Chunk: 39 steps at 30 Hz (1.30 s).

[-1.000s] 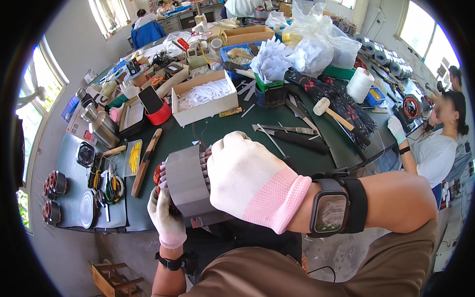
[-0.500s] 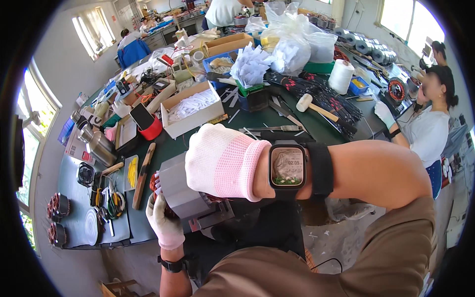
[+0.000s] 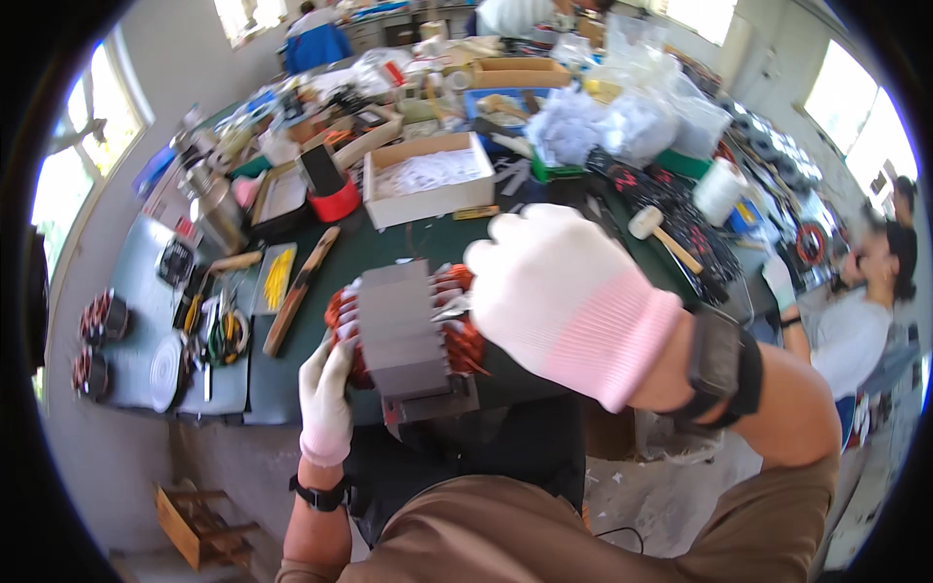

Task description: Assembling and inspecting a motor stator by inserting copper coils and using tools to secure them.

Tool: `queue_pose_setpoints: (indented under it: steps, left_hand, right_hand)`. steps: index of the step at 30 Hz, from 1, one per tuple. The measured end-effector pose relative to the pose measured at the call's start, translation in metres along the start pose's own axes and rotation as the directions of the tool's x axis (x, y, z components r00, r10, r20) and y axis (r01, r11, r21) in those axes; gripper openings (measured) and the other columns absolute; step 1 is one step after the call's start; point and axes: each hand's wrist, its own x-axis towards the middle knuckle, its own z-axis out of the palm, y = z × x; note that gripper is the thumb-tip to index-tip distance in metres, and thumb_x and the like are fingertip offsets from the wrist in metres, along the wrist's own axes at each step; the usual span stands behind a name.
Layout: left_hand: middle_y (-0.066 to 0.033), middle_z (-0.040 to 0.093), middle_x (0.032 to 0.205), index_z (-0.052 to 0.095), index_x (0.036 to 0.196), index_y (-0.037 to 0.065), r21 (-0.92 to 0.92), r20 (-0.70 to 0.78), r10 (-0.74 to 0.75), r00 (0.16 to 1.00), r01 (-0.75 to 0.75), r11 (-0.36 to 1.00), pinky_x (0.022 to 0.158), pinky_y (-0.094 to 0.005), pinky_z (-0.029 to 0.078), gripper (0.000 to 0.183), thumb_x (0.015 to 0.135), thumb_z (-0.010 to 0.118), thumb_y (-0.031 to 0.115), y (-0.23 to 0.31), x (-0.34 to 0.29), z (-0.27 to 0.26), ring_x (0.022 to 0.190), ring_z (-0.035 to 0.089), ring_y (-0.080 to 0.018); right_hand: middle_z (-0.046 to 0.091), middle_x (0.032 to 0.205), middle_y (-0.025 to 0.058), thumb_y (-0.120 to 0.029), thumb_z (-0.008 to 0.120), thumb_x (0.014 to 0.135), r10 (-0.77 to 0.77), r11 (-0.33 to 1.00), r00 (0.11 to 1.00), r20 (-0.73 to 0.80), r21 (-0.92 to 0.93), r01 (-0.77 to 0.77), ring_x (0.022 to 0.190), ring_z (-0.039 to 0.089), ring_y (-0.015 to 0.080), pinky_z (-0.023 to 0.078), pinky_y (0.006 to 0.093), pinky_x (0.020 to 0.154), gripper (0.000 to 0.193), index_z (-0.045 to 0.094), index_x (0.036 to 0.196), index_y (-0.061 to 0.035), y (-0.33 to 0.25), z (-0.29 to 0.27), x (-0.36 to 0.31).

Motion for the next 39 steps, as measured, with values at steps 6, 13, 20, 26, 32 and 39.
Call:
queue_pose_setpoints:
  steps: [6, 13, 20, 26, 32, 39]
  left_hand:
    - [-0.006, 0.07, 0.11, 0.063, 0.125, -0.009, -0.111, 0.034, -0.034, 0.999, 0.038, 0.993, 0.091, -0.0249, 0.05, 0.033, 0.108, 0.052, 0.017, -0.012, 0.002, -0.008, 0.098, 0.063, -0.0085]
    - [-0.0019, 0.069, 0.1, 0.065, 0.118, -0.007, -0.159, 0.026, -0.004, 1.0, 0.008, 0.987, 0.08, -0.0229, 0.05, 0.028, 0.107, 0.055, 0.017, -0.012, 0.0, -0.009, 0.088, 0.06, -0.0046]
    - [-0.0006, 0.067, 0.096, 0.066, 0.114, -0.006, -0.159, 0.048, 0.035, 0.998, -0.027, 0.987, 0.076, -0.0225, 0.05, 0.028, 0.107, 0.057, 0.019, -0.016, 0.002, -0.012, 0.083, 0.057, -0.0034]
    - [-0.0012, 0.067, 0.095, 0.065, 0.116, -0.007, -0.184, 0.082, 0.008, 0.997, 0.007, 0.983, 0.077, -0.0232, 0.05, 0.033, 0.107, 0.058, 0.024, -0.019, 0.004, -0.017, 0.084, 0.059, -0.0045]
    - [0.0007, 0.066, 0.093, 0.066, 0.113, -0.004, -0.2, 0.11, 0.019, 0.994, 0.004, 0.98, 0.075, -0.0224, 0.049, 0.031, 0.108, 0.056, 0.024, -0.016, 0.005, -0.018, 0.082, 0.057, -0.0029]
    - [0.0026, 0.065, 0.092, 0.066, 0.112, -0.004, -0.109, 0.15, 0.04, 0.988, -0.024, 0.994, 0.074, -0.0213, 0.048, 0.029, 0.108, 0.055, 0.022, -0.025, 0.008, -0.025, 0.081, 0.054, -0.0017]
  right_hand:
    - [0.058, 0.082, 0.0048, -0.019, 0.075, 0.073, -0.08, 0.997, 0.997, -0.013, 0.01, 0.081, 0.082, 0.059, 0.0231, 0.047, 0.0368, 0.07, 0.014, 0.065, 0.071, -0.0087, -0.024, -0.019, 0.034]
    - [0.065, 0.082, 0.0059, -0.017, 0.069, 0.076, -0.223, 0.972, 0.955, 0.197, -0.028, 0.233, 0.087, 0.066, 0.0224, 0.052, 0.0359, 0.076, 0.01, 0.074, 0.075, -0.0091, -0.063, -0.02, 0.103]
    - [0.069, 0.085, 0.0058, -0.019, 0.07, 0.081, -0.19, 0.973, 0.903, 0.384, -0.048, 0.225, 0.091, 0.068, 0.023, 0.052, 0.0356, 0.079, 0.011, 0.078, 0.081, -0.0121, -0.077, -0.018, 0.124]
    - [0.069, 0.084, 0.007, -0.018, 0.069, 0.081, -0.259, 0.955, 0.87, 0.419, -0.022, 0.295, 0.09, 0.07, 0.0226, 0.054, 0.0366, 0.08, 0.012, 0.078, 0.079, -0.0107, -0.062, -0.014, 0.13]
    - [0.068, 0.083, 0.0065, -0.017, 0.068, 0.08, -0.272, 0.952, 0.826, 0.494, 0.011, 0.307, 0.089, 0.069, 0.0233, 0.057, 0.038, 0.074, 0.011, 0.076, 0.076, -0.0101, -0.072, -0.01, 0.127]
    - [0.066, 0.085, 0.0048, -0.017, 0.069, 0.076, -0.368, 0.916, 0.812, 0.453, 0.024, 0.402, 0.087, 0.066, 0.0238, 0.054, 0.0369, 0.072, 0.011, 0.074, 0.073, -0.0084, -0.089, -0.011, 0.106]
